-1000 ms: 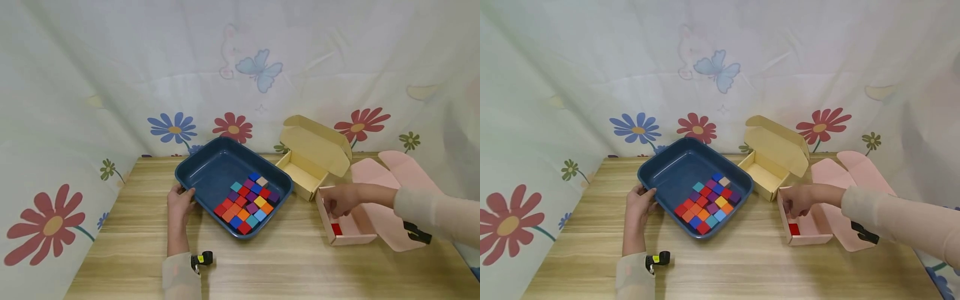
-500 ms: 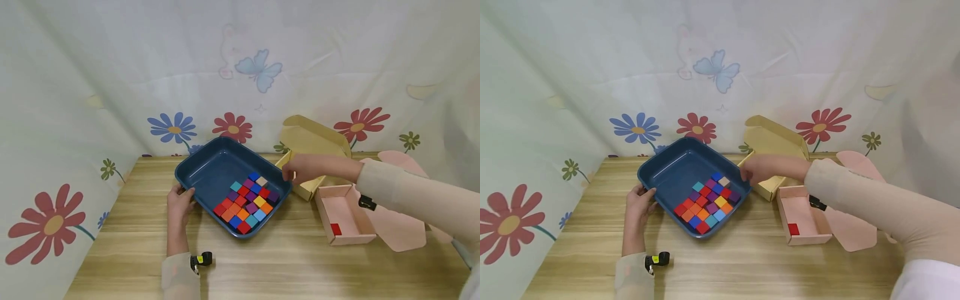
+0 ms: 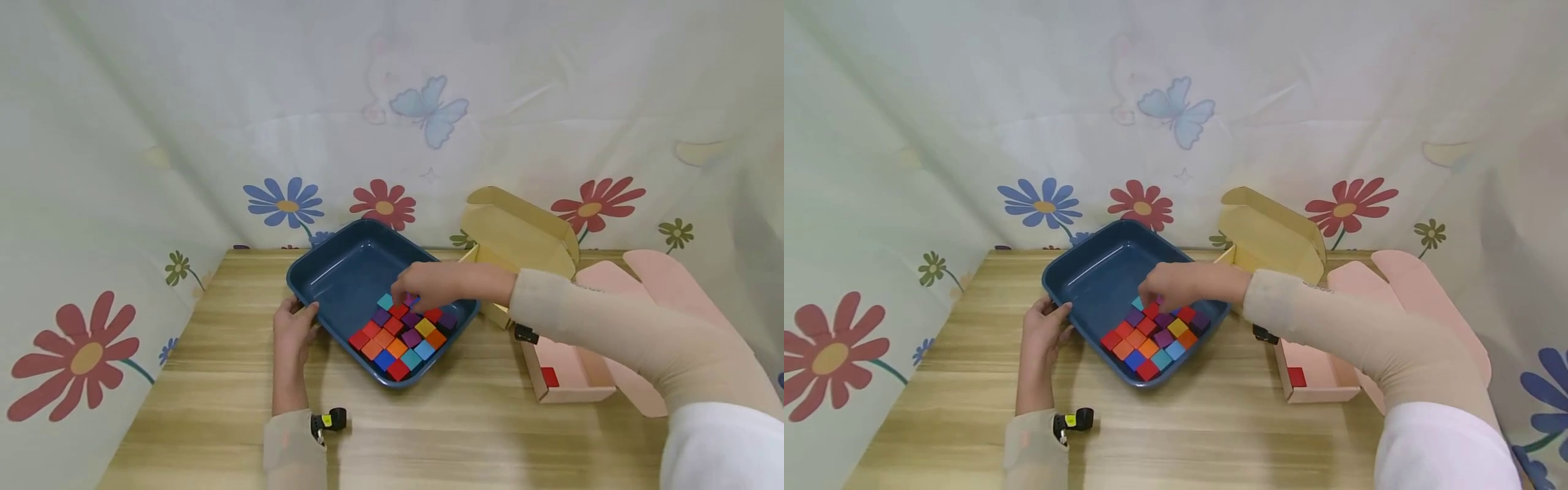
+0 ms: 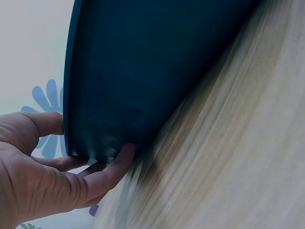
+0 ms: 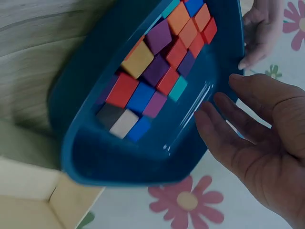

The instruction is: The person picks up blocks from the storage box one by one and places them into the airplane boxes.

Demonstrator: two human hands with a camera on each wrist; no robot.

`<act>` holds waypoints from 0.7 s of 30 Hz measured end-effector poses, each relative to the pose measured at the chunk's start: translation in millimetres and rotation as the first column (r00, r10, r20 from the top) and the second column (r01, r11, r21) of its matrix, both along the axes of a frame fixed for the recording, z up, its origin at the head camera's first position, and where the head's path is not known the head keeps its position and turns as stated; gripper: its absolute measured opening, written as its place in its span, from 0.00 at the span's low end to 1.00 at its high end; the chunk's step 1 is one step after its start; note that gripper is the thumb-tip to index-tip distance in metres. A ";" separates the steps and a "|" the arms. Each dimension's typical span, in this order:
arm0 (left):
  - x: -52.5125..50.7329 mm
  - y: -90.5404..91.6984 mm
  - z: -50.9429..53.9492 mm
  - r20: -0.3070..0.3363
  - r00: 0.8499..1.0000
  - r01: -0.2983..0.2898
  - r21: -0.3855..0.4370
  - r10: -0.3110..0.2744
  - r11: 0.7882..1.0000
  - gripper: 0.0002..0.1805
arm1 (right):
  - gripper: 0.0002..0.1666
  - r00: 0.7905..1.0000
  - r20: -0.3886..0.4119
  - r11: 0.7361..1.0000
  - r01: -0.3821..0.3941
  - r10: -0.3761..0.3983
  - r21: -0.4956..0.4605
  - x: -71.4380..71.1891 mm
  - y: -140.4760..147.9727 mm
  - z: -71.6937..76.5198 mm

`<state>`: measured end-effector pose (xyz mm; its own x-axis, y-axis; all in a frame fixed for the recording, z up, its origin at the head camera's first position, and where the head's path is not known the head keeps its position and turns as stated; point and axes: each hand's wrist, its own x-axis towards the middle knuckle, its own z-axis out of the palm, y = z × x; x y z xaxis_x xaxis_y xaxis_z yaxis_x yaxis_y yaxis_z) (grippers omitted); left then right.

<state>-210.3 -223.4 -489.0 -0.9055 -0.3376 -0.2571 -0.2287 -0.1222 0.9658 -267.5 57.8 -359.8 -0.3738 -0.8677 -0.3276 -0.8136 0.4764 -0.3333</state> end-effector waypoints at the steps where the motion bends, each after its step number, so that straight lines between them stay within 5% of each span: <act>1: -0.3 0.2 0.2 0.002 1.000 0.000 0.000 0.000 1.000 0.34 | 0.15 1.000 -0.003 1.000 -0.013 0.013 -0.006 0.3 -4.1 -2.6; 13: -4.0 0.1 3.3 -0.012 1.000 0.007 0.023 -0.007 1.000 0.33 | 0.18 0.984 -0.068 0.981 -0.159 0.167 0.113 -4.1 -58.4 -21.6; 21: -2.4 -2.5 0.3 -0.012 1.000 -0.001 0.040 0.001 0.999 0.34 | 0.24 0.979 -0.052 0.972 -0.186 0.195 0.145 -1.0 -85.1 -32.1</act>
